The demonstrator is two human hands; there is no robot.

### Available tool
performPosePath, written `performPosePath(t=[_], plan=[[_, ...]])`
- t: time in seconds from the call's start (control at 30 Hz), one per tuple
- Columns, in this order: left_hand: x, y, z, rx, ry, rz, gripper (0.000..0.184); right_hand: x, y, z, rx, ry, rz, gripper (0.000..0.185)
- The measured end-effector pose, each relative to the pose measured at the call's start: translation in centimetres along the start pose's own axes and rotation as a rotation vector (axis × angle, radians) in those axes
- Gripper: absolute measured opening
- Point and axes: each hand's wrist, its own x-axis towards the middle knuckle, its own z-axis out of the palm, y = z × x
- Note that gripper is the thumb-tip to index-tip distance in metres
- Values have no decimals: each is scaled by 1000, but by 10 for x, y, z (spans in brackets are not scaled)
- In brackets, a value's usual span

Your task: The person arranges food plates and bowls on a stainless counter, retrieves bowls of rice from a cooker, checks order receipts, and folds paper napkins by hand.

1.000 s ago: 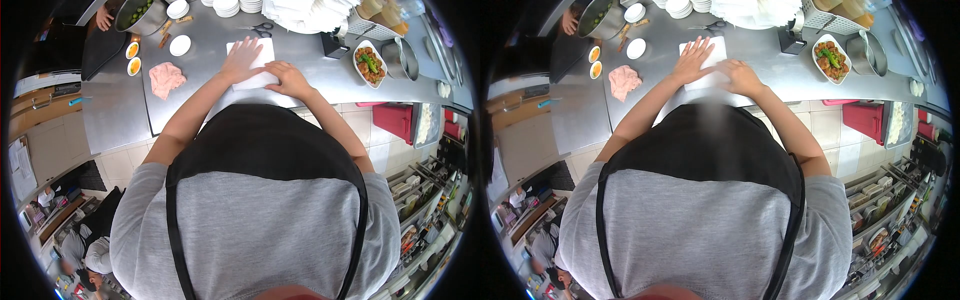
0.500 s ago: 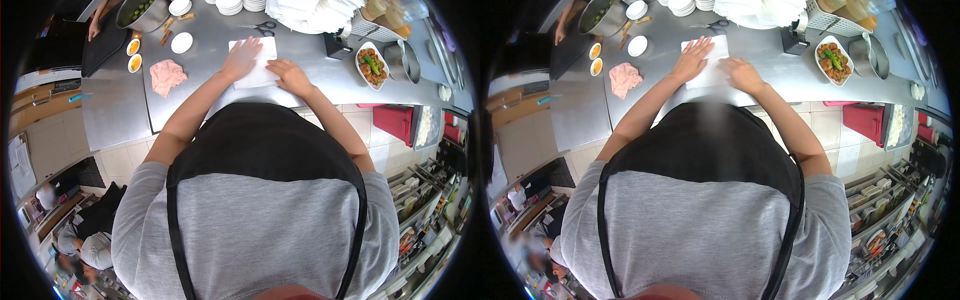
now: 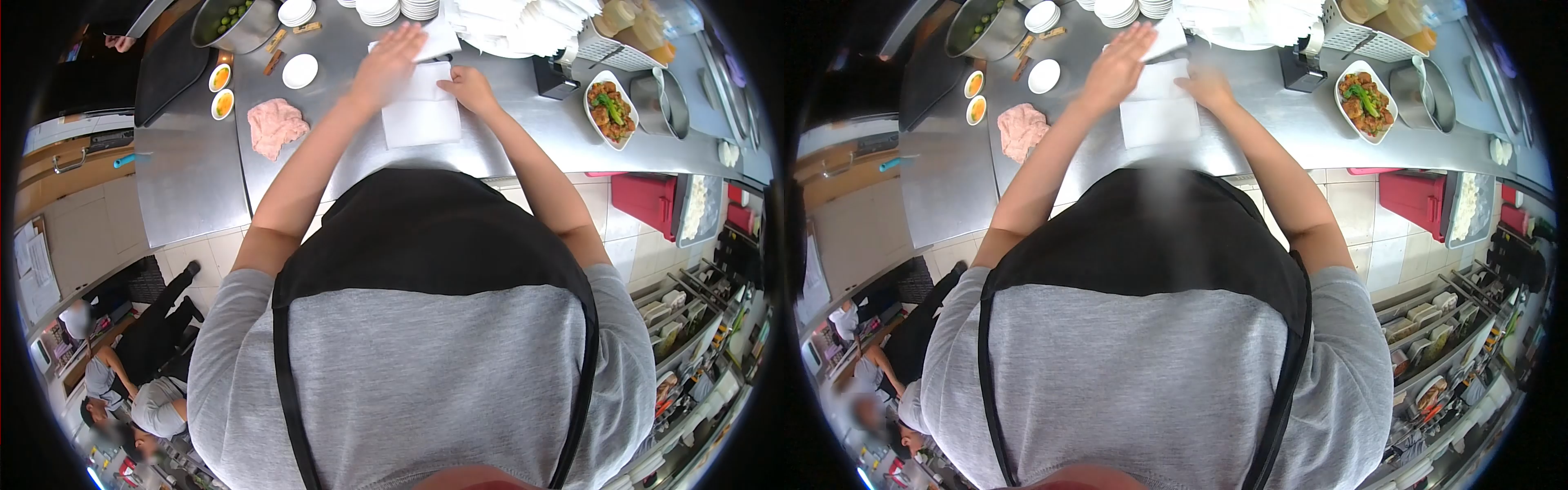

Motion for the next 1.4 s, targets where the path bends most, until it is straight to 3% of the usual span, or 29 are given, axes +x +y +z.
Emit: performPosePath(t=[0.07,0.17,0.33,0.43,0.5,0.53,0.6,0.73,0.87,0.93,1.03,1.17,1.23,1.33,1.4], plan=[[-13,10,18,247,-207,51,50,-1,-3,-1,-35,-19,20,28],[-38,20,43,154,-354,-35,52,-4,-3,-2,103,13,47,34],[-44,20,47,22,-307,-78,53,-10,2,-3,300,-45,-5,51],[-47,10,53,-9,-278,-64,50,-8,2,-4,229,-100,80,52],[-45,1,56,-493,-103,-237,46,-7,0,-9,249,-145,101,53],[-47,-1,58,-493,-103,-236,46,-7,-2,-10,269,-191,124,53],[-40,12,35,-781,-103,-650,44,2,0,-6,351,-117,148,54],[-44,4,46,-696,-24,-571,44,10,-12,-9,509,14,88,53],[-40,-1,35,-927,35,-800,47,9,-15,-12,552,-5,60,52],[-38,-5,23,-1045,155,-841,42,-9,-24,-25,512,-92,-155,51],[-37,-5,8,-991,184,-817,40,-32,-24,-30,233,-79,-266,40],[-41,4,-2,-948,97,-832,39,-55,-27,-29,165,-152,-248,24],[-41,13,-5,-883,139,-760,39,-59,-29,-32,87,-186,-363,14],[-36,23,-18,-960,198,-776,40,-62,-23,-32,-145,-149,-531,13],[-34,24,-22,-951,236,-734,40,-66,-23,-34,-232,-171,-521,17]])
